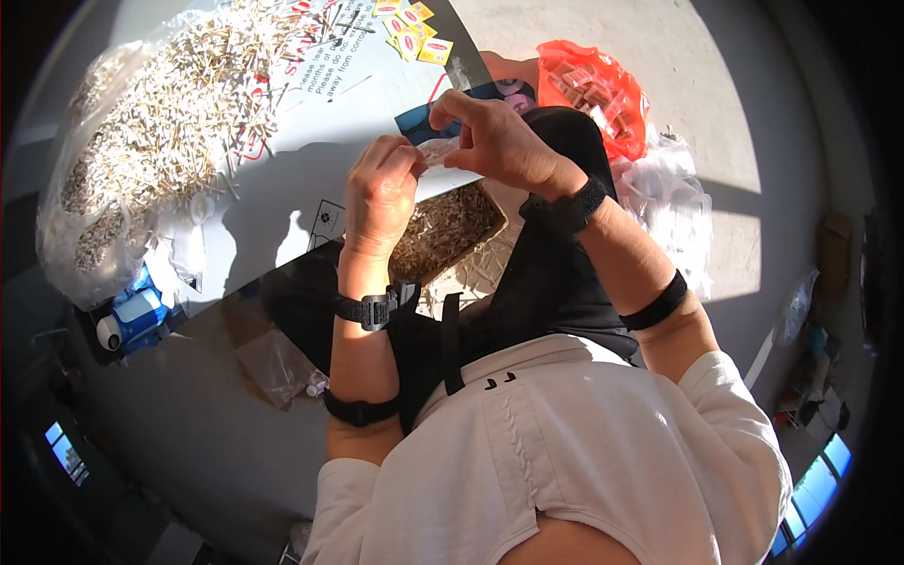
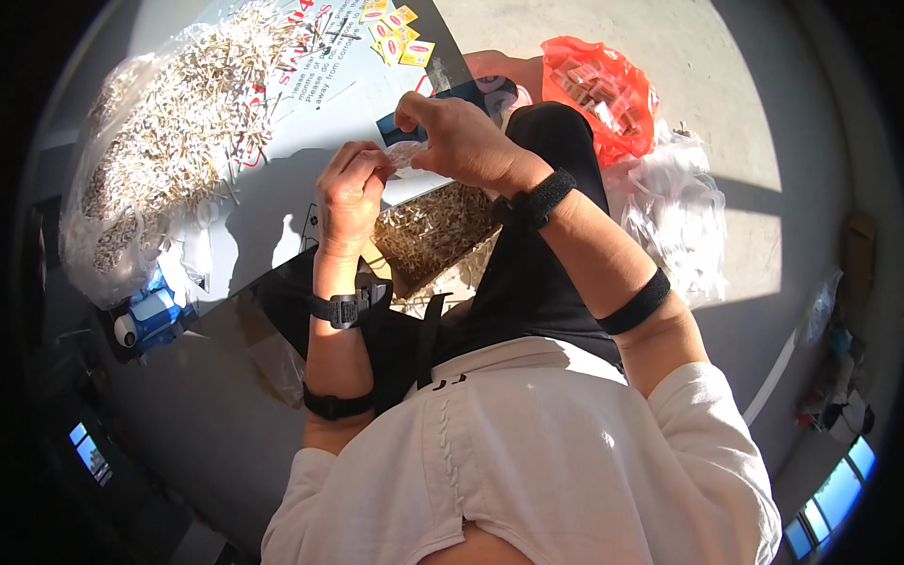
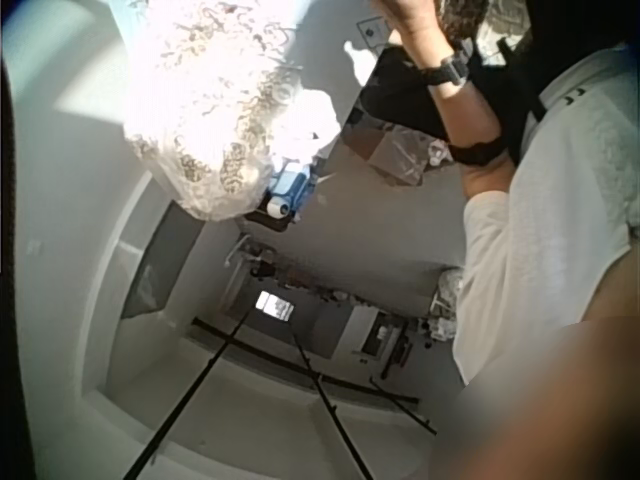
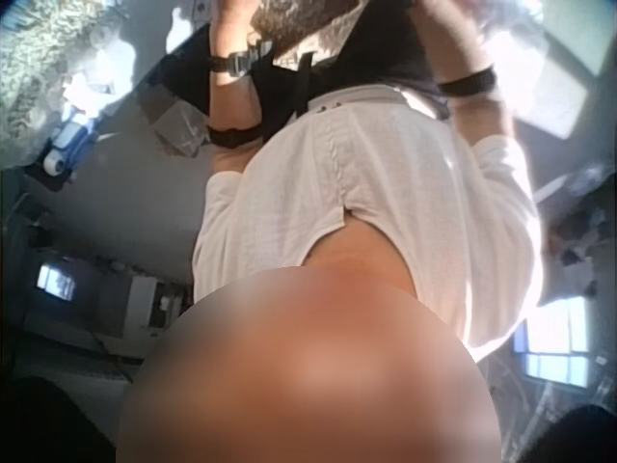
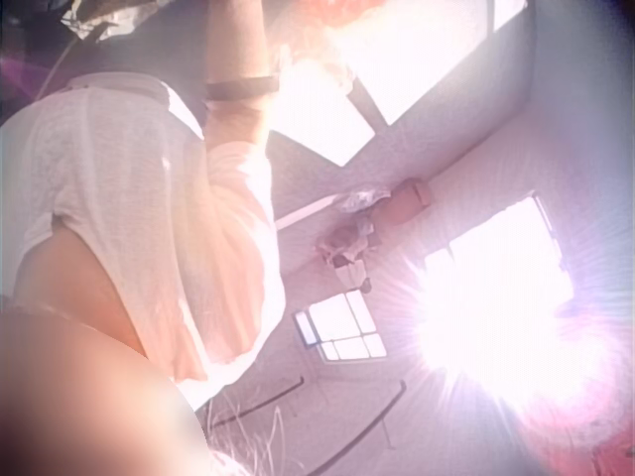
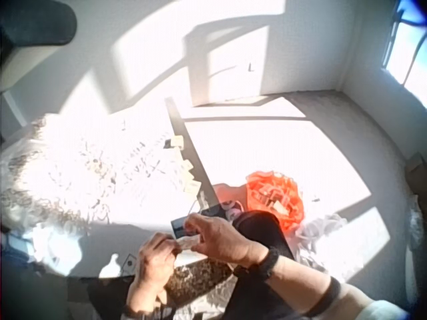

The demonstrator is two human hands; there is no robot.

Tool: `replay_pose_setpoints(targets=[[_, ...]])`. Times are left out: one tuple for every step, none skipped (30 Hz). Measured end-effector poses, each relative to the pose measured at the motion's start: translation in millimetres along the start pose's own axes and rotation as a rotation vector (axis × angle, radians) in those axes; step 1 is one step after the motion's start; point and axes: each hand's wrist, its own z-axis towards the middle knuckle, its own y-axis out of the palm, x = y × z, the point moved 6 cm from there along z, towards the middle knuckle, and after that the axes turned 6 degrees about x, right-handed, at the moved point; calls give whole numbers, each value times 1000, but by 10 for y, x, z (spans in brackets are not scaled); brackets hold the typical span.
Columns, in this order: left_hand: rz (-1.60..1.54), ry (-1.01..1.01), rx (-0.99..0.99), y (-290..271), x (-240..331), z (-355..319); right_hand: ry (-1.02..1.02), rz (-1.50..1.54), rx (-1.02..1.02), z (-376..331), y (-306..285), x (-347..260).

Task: Organizing and placing small swabs into a display holder.

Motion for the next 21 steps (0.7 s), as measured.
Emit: replay_pose_setpoints(targets=[[0, 2, 0, 11, 5, -5, 66, 112, 36, -23, 34, 97], [-35, -34, 1, 25, -5, -16, 132, 225, 72, -47, 71, 184], [-71, -70, 1, 33, -3, -12, 133, 224, 74, -71, 111, 223], [-71, -69, 0, 33, 12, -6, 188, 345, 33, -101, 189, 284], [-11, -23, -9, 32, 48, 2, 244, 467, -9, -129, 271, 340], [48, 24, -19, 37, 87, 8, 245, 467, -5, -146, 326, 389], [46, 27, -21, 40, 104, 14, 279, 585, 7, -158, 386, 451], [122, 94, -55, 66, 154, 17, 313, 703, 20, -178, 421, 520], [204, 158, -87, 79, 177, 1, 312, 706, 19, -165, 421, 501], [207, 157, -88, 69, 171, -12, 332, 733, 9, -159, 424, 490], [244, 160, -98, 68, 165, -28, 352, 759, 0, -151, 431, 480], [277, 167, -109, 77, 180, -27, 353, 759, 4, -156, 431, 498], [275, 170, -110, 89, 199, -26, 344, 777, -1, -155, 442, 507], [200, 95, -102, 99, 186, -19, 336, 795, -5, -153, 454, 517], [127, 18, -93, 101, 173, -15, 336, 795, -4, -152, 480, 530], [127, 18, -94, 132, 177, -11, 316, 811, 12, -146, 494, 535], [39, -24, -73, 165, 149, 3, 295, 827, 28, -144, 498, 543], [-47, -67, -52, 186, 106, 12, 295, 827, 28, -138, 507, 545], [-46, -67, -51, 211, 77, 22, 294, 805, 26, -133, 513, 548], [-141, -99, -12, 215, 36, 36, 293, 782, 25, -129, 517, 550], [-235, -131, 26, 207, 7, 41, 294, 783, 24, -126, 507, 515]])
